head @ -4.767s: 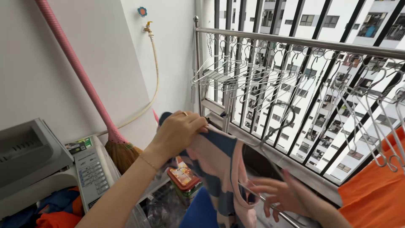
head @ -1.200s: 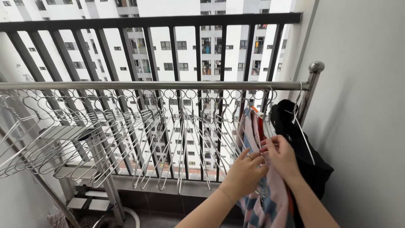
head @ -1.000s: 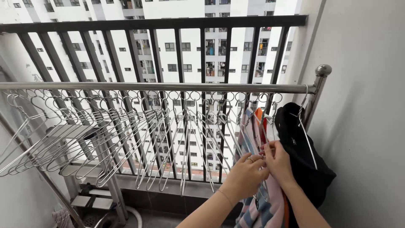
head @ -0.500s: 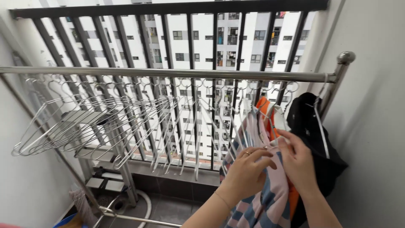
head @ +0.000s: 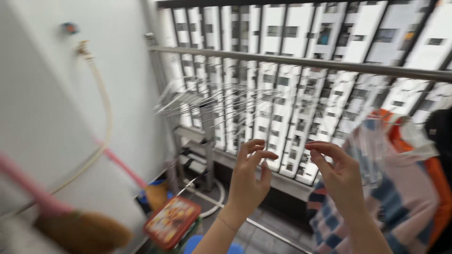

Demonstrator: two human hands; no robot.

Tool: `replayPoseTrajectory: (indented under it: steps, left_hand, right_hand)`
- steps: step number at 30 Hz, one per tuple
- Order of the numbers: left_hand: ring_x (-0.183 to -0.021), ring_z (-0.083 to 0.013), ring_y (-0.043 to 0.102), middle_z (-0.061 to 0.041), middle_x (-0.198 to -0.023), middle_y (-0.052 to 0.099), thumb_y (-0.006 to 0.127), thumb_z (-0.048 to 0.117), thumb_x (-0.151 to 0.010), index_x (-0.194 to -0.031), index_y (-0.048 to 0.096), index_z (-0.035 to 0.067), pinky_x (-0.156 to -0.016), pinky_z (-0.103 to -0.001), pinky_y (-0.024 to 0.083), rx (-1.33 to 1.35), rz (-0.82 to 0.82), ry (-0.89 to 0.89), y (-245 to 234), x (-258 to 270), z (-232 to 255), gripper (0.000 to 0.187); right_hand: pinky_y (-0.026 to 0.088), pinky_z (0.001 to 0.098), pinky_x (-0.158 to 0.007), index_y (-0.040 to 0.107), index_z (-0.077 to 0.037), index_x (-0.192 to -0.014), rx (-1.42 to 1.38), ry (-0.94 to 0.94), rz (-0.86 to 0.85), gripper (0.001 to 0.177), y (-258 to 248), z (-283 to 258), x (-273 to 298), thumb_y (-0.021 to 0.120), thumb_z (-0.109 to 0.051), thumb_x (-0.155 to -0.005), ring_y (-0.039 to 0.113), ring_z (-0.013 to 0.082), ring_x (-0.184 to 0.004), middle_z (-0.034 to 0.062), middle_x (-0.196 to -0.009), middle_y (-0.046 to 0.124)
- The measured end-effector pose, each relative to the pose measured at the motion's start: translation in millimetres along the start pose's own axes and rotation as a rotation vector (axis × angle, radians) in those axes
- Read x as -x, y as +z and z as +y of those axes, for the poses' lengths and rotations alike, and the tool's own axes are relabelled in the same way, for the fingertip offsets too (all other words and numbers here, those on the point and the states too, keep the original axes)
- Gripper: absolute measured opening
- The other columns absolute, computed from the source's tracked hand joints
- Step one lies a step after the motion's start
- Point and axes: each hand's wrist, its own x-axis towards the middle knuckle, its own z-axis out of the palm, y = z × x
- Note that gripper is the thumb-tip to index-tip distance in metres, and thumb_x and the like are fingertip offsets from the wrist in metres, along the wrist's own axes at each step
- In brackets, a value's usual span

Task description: Hanging wet clothes from a washing machine onto hangers on a drying rack

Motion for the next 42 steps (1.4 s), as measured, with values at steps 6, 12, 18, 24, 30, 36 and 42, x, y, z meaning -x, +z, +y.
replayPoseTrajectory:
  steps: [6, 12, 18, 24, 30, 36, 42]
  left_hand:
    - [-0.117, -0.0241, 0.061, -0.010, -0.127, 0.052, 0.051, -0.001, -0.092, -0.100, 0.070, 0.014, -0.101, -0.039, 0.051, -0.169, 0.140, -0.110, -144, 65, 41, 0.025]
    - [-0.112, -0.0214, 0.063, -0.013, -0.118, 0.055, 0.048, -0.005, -0.087, -0.098, 0.070, 0.010, -0.076, -0.029, 0.059, -0.351, 0.288, -0.159, -266, 123, 93, 0.029]
    - [-0.082, -0.0111, 0.064, -0.010, -0.119, 0.057, 0.048, -0.005, -0.087, -0.092, 0.073, 0.013, -0.058, -0.024, 0.047, -0.507, 0.462, -0.277, -351, 188, 137, 0.031]
    - [-0.099, -0.0172, 0.067, -0.008, -0.122, 0.058, 0.051, -0.002, -0.088, -0.095, 0.074, 0.014, -0.084, -0.029, 0.057, -0.671, 0.631, -0.315, -404, 234, 164, 0.029]
    - [-0.113, -0.0166, 0.064, -0.007, -0.119, 0.057, 0.051, -0.003, -0.086, -0.094, 0.074, 0.014, -0.086, -0.029, 0.062, -0.703, 0.777, -0.438, -431, 267, 174, 0.030]
    - [-0.109, -0.0151, 0.067, -0.007, -0.122, 0.057, 0.051, 0.001, -0.089, -0.096, 0.075, 0.012, -0.084, -0.028, 0.064, -0.754, 0.933, -0.539, -455, 313, 180, 0.027]
    - [-0.122, -0.0166, 0.061, -0.006, -0.118, 0.058, 0.052, 0.001, -0.089, -0.096, 0.076, 0.013, -0.086, -0.030, 0.065, -0.810, 1.053, -0.662, -478, 381, 195, 0.027]
  right_hand:
    - [0.059, 0.0322, -0.090, 0.074, -0.007, -0.103, -0.210, 0.054, -0.169, 0.012, 79, -51, 65, 0.064, -0.007, -0.097, 0.064, 0.0110, -0.106, 0.0030, -0.110, 0.074]
    - [0.061, 0.0329, -0.088, 0.072, -0.003, -0.105, -0.342, 0.096, -0.304, 0.013, 144, -127, 126, 0.061, -0.007, -0.100, 0.063, 0.0149, -0.097, 0.0068, -0.109, 0.072]
    - [0.059, 0.0321, -0.089, 0.073, -0.004, -0.106, -0.421, 0.074, -0.529, 0.014, 222, -170, 172, 0.062, -0.008, -0.100, 0.064, 0.0139, -0.097, 0.0054, -0.108, 0.072]
    - [0.058, 0.0311, -0.084, 0.076, -0.004, -0.105, -0.466, -0.035, -0.738, 0.015, 287, -201, 207, 0.064, -0.009, -0.098, 0.065, 0.0145, -0.090, 0.0058, -0.099, 0.073]
    - [0.056, 0.0303, -0.091, 0.077, -0.005, -0.105, -0.407, -0.042, -0.964, 0.019, 327, -250, 230, 0.063, -0.013, -0.096, 0.067, 0.0159, -0.097, 0.0058, -0.105, 0.075]
    - [0.044, 0.0279, -0.088, 0.080, -0.010, -0.106, -0.244, -0.042, -1.148, 0.021, 366, -272, 268, 0.064, -0.019, -0.096, 0.071, 0.0180, -0.090, 0.0021, -0.102, 0.079]
    - [0.061, 0.0332, -0.081, 0.080, 0.002, -0.103, -0.519, -0.002, -1.433, 0.021, 454, -224, 350, 0.066, -0.009, -0.093, 0.072, 0.0179, -0.092, 0.0126, -0.098, 0.082]
